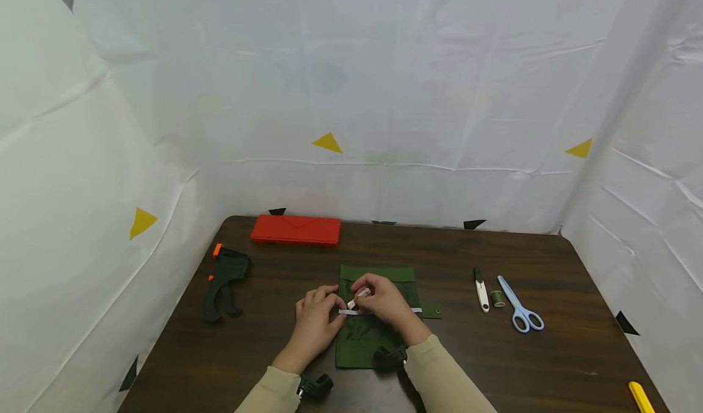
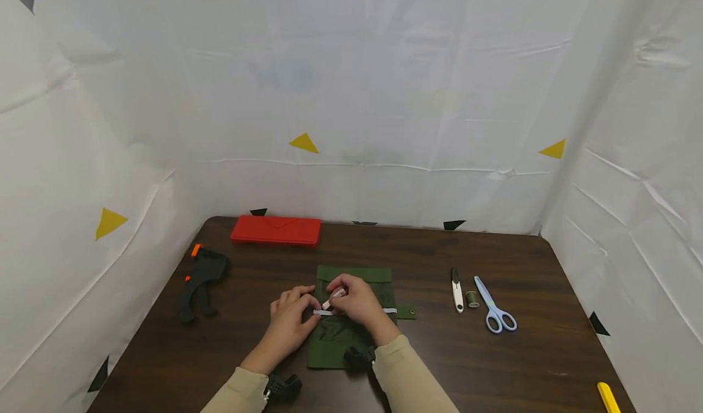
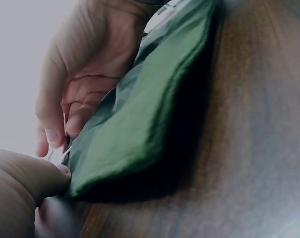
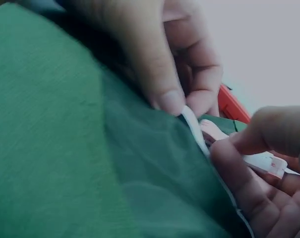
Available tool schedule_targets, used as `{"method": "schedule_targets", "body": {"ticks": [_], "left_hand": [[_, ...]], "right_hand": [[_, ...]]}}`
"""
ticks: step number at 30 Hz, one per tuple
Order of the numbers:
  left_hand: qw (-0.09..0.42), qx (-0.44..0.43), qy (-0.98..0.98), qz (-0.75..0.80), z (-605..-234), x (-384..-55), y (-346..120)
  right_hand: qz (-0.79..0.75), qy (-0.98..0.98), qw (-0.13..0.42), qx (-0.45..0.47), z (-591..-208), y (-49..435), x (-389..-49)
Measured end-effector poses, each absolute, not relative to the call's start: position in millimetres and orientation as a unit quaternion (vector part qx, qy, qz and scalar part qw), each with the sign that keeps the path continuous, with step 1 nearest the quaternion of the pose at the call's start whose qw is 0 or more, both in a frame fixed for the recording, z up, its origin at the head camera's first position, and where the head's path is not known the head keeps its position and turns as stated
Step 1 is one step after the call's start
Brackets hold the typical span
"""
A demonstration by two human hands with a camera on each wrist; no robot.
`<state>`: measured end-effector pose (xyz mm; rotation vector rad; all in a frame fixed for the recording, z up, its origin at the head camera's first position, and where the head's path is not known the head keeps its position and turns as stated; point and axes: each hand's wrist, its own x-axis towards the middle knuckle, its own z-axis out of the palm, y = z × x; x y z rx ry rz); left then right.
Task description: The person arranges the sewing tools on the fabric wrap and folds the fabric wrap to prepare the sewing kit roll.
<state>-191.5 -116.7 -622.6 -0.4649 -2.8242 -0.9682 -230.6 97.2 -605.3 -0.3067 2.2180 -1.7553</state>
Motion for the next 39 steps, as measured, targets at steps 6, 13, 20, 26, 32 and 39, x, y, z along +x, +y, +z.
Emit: {"method": "schedule_targets", "body": {"ticks": [6, 13, 20, 26, 32, 39], "left_hand": [[0.052, -0.163, -0.93, -0.326, -626.4, -189.2, -118.9], [0.052, -0.168, -0.93, -0.321, -627.1, -186.0, -119.1], [0.069, -0.173, -0.933, -0.308, -628.3, -188.6, -120.5], [0.073, -0.174, -0.931, -0.311, -628.7, -189.4, -121.0], [0.071, -0.179, -0.928, -0.32, -626.0, -187.2, -119.6], [0.068, -0.181, -0.93, -0.312, -625.3, -187.3, -120.5]], "right_hand": [[-0.579, 0.778, 0.194, -0.145, -597.0, 101.0, -235.8], [-0.505, 0.812, 0.205, -0.208, -588.5, 101.9, -240.5], [-0.526, 0.812, 0.175, -0.184, -588.8, 99.0, -235.7], [-0.45, 0.854, 0.145, -0.217, -583.3, 92.1, -236.3], [-0.404, 0.879, 0.097, -0.233, -587.6, 85.9, -235.5], [-0.405, 0.895, 0.069, -0.176, -592.6, 85.5, -233.5]]}}
